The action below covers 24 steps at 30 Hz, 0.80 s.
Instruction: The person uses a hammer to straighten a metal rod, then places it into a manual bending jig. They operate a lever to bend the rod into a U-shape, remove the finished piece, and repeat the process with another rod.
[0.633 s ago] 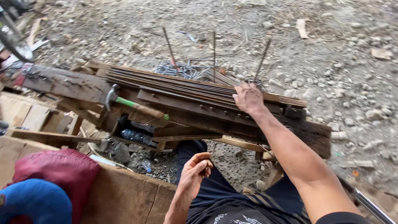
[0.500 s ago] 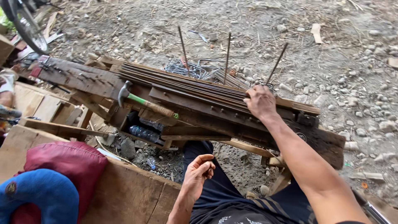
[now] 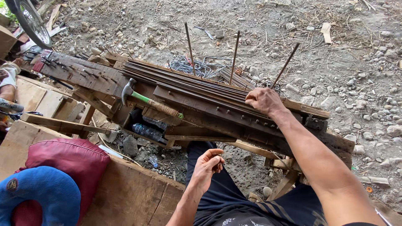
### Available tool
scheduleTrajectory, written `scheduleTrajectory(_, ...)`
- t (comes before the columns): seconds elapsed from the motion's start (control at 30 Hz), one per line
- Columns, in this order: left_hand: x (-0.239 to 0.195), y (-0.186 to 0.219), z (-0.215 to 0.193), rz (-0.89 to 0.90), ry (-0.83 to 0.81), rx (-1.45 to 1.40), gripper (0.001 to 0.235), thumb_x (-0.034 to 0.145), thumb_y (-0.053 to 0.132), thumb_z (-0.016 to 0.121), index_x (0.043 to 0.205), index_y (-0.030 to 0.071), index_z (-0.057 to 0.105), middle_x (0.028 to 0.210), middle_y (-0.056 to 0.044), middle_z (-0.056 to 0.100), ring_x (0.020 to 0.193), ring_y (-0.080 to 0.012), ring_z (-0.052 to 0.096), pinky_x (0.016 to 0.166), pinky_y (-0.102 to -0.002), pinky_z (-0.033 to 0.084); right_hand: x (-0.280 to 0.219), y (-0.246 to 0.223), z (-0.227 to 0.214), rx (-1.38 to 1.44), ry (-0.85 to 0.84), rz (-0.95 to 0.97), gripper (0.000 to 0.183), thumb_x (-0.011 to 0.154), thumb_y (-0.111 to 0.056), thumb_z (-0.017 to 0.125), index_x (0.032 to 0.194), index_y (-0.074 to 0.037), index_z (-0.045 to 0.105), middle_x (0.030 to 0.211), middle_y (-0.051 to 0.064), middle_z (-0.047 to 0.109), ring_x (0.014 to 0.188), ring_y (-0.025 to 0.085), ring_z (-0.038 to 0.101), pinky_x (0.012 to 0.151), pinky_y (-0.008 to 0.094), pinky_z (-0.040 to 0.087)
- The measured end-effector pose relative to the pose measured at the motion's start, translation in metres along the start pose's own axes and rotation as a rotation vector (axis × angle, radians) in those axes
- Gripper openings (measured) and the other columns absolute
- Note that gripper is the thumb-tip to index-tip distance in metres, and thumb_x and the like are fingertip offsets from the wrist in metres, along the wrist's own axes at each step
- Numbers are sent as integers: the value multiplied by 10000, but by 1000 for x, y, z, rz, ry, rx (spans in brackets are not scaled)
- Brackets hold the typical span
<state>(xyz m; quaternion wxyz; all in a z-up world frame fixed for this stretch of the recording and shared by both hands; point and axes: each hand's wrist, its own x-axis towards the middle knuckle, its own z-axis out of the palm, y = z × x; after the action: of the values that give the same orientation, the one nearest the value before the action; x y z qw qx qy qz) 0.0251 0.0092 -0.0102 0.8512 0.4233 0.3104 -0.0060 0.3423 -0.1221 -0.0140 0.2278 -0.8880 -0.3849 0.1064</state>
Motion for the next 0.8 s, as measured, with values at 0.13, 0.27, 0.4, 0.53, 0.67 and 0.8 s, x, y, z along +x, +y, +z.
scheduleTrajectory(0.13, 1, -4, -2, -30, 10, 12, 210, 915, -3, 591, 1106, 18, 678, 791, -110, 679, 584, -120, 539, 538, -221, 409, 1, 7, 9, -287, -13, -187, 287, 924, -388, 692, 1014, -119, 732, 909, 50, 695, 665, 176, 664, 583, 290, 629)
scheduleTrajectory(0.27, 4, -8, -6, -42, 39, 25, 217, 912, -20, 582, 1102, 8, 683, 783, -109, 683, 566, -115, 531, 524, -220, 411, 1, 16, 15, -236, 48, -192, 142, 901, -246, 755, 1000, -144, 759, 919, 39, 724, 709, 173, 701, 628, 328, 647)
scheduleTrajectory(0.4, 5, -6, -5, -58, 43, 29, 227, 898, -26, 582, 1099, 8, 681, 787, -100, 679, 570, -117, 530, 527, -220, 408, -3, 15, 21, -272, 92, -192, 119, 950, -212, 690, 938, -109, 748, 866, 69, 724, 630, 159, 674, 553, 279, 616)
scheduleTrajectory(0.53, 7, -6, -5, -47, 34, 35, 220, 906, -18, 579, 1101, 9, 678, 793, -104, 682, 581, -118, 536, 530, -218, 410, -4, 15, 30, -304, 117, -197, 50, 915, -81, 659, 879, -92, 627, 777, 32, 611, 668, 178, 625, 588, 287, 611)
scheduleTrajectory(0.67, 9, -7, -1, -71, 64, 48, 223, 884, -25, 568, 1068, 20, 686, 779, -109, 681, 570, -111, 529, 524, -214, 393, -5, -18, 6, -144, -16, 21, 231, 779, -53, 557, 981, -131, 639, 938, 95, 717, 839, 286, 680, 762, 429, 571)
scheduleTrajectory(0.8, 9, -6, -2, -68, 39, 43, 212, 911, -1, 579, 1102, 17, 669, 812, -110, 681, 592, -116, 534, 538, -218, 404, 1, -13, 8, -171, -71, 6, 266, 832, -36, 555, 1036, -128, 699, 1003, 84, 709, 890, 251, 667, 796, 395, 600)
